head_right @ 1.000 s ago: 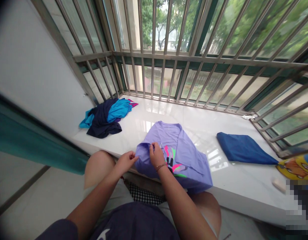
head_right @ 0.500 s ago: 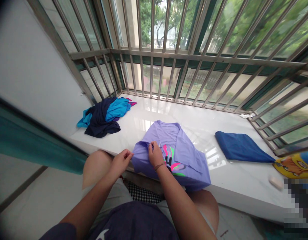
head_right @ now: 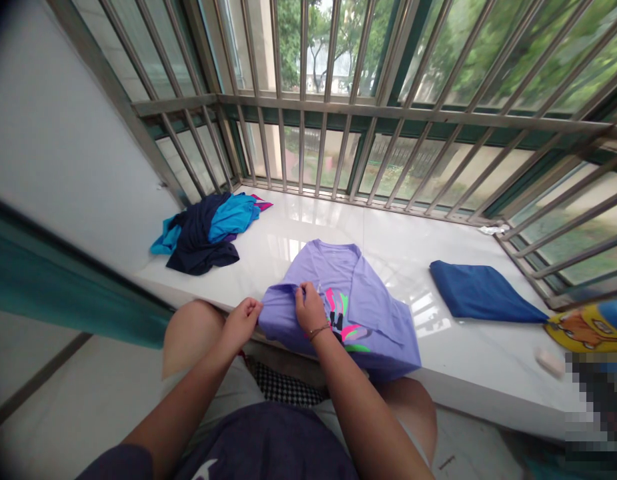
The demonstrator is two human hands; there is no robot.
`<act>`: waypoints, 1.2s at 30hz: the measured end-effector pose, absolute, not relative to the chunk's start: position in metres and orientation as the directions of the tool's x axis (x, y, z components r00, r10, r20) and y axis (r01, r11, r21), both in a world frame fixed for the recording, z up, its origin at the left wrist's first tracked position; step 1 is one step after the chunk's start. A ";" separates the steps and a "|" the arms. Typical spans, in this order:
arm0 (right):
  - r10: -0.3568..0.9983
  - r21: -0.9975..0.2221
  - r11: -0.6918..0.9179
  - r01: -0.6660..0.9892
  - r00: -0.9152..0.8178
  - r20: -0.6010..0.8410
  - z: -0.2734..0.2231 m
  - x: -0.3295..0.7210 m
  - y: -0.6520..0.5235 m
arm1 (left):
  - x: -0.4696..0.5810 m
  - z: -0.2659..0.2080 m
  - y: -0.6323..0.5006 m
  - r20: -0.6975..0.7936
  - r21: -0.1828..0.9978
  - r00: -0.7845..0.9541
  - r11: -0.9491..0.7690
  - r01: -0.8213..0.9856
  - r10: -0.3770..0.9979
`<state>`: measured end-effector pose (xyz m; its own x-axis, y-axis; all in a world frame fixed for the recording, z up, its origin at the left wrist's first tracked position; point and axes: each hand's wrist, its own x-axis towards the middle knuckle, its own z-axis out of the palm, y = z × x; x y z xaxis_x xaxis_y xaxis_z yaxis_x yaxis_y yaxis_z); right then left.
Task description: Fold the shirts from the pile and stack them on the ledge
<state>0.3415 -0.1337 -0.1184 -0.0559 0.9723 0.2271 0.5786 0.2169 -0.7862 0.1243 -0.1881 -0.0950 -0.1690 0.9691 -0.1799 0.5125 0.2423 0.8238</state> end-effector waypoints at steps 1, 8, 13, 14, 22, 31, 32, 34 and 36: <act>0.973 -0.786 0.216 0.579 -0.055 0.226 -0.118 0.342 -0.134 | 0.124 -0.095 -0.188 -0.160 0.813 -0.172 0.229 0.536 0.972; 0.975 -0.790 0.205 0.578 -0.055 0.214 -0.117 0.341 -0.135 | 0.118 -0.102 -0.190 -0.232 0.845 -0.072 0.238 0.479 0.970; 0.977 -0.799 0.200 0.567 -0.054 0.206 -0.116 0.341 -0.134 | 0.106 -0.109 -0.190 -0.351 0.860 0.188 0.236 0.452 0.917; 0.977 -0.800 0.200 0.565 -0.054 0.206 -0.116 0.341 -0.134 | 0.104 -0.109 -0.191 -0.354 0.852 0.217 0.218 0.476 0.909; 0.977 -0.798 0.199 0.569 -0.055 0.205 -0.115 0.341 -0.135 | 0.099 -0.123 -0.206 -0.257 0.906 0.218 0.157 0.392 0.941; 0.973 -0.787 0.221 0.575 -0.071 0.221 -0.113 0.340 -0.136 | 0.088 -0.118 -0.206 -0.380 0.613 -0.053 0.295 0.733 0.923; 0.972 -0.786 0.224 0.576 -0.072 0.224 -0.112 0.340 -0.136 | 0.087 -0.111 -0.204 -0.321 0.582 -0.082 0.265 0.769 0.943; 0.970 -0.784 0.232 0.575 -0.074 0.233 -0.111 0.340 -0.137 | 0.090 -0.097 -0.199 -0.188 0.576 -0.105 0.196 0.794 0.977; 0.966 -0.785 0.245 0.570 -0.077 0.245 -0.110 0.340 -0.137 | 0.098 -0.087 -0.190 -0.065 0.598 -0.093 0.113 0.794 0.994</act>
<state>0.3396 -0.1370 -0.1105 -0.0771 0.9664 0.2454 0.5696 0.2447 -0.7846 0.0985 -0.1898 -0.0874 -0.0930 0.9936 -0.0647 0.7936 0.1132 0.5978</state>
